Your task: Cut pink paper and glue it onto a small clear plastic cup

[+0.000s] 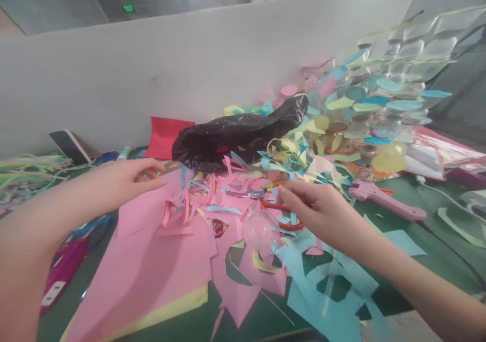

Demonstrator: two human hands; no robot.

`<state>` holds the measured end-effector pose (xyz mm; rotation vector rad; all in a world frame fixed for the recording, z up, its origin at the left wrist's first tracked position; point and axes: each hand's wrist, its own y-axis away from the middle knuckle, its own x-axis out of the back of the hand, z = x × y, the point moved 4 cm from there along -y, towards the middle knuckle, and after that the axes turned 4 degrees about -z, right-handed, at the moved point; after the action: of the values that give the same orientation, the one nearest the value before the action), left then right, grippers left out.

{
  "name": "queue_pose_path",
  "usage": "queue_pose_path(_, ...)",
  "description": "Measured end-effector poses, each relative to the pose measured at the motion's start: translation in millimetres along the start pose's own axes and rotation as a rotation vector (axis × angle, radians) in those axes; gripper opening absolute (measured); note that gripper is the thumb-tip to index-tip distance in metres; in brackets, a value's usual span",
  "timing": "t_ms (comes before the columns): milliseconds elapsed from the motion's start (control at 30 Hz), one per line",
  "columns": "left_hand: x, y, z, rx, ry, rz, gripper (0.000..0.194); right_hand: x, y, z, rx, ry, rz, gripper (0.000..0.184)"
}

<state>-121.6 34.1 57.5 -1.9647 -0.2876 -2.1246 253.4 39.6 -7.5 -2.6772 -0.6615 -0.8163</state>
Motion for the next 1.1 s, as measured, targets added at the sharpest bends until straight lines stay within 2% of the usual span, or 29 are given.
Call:
queue_pose_path(33,-10.1,3.1,-13.3,-0.010,-0.038,-0.069,0.038,-0.1,-0.2,-0.7,0.011,0.006,0.006,0.035)
queue_pose_path(100,-28.8,7.9,-37.0,0.104,-0.129,-0.031,0.051,-0.7,-1.1,-2.3,0.033,0.027,0.018,0.034)
queue_pose_path(167,-49.4,11.3,-47.7,0.158,-0.162,0.000,0.059,-1.6,-2.4,-4.2,0.057,0.045,0.021,0.036)
queue_pose_path(267,-67.3,13.1,-46.7,0.129,-0.135,0.012,0.041,-2.1,-4.5,-7.8,0.087,0.065,0.009,0.037)
queue_pose_path(333,-60.4,14.4,-40.8,0.114,-0.131,0.063,0.030,-0.2,-5.4,-10.8,0.096,0.080,0.011,0.037)
queue_pose_path(500,-5.4,30.6,-4.5,0.059,-0.074,0.224,0.030,9.8,-9.5,-20.8,0.136,0.169,0.066,0.035)
queue_pose_path(567,12.9,40.0,16.3,0.020,0.187,0.314,0.027,11.5,-15.4,-26.6,0.226,0.231,0.089,0.030)
queue_pose_path(633,17.7,44.3,37.1,-0.017,0.437,0.299,0.028,9.9,-24.1,-32.1,0.360,0.300,0.116,0.026)
queue_pose_path(700,12.6,42.8,58.5,-0.121,0.669,0.232,0.033,5.1,-34.2,-34.2,0.455,0.362,0.135,0.029)
queue_pose_path(800,-4.3,34.8,86.6,-0.269,0.879,0.151,0.032,-5.2,-48.3,-29.1,0.413,0.313,0.093,0.033)
queue_pose_path(967,-40.3,29.7,123.2,-0.324,0.994,0.011,0.034,-21.9,-52.9,-19.6,0.228,-0.045,-0.115,0.028)
queue_pose_path(1100,-52.1,39.3,142.9,-0.363,1.031,-0.016,0.034,-22.2,-52.4,-21.2,0.222,-0.251,-0.128,0.029)
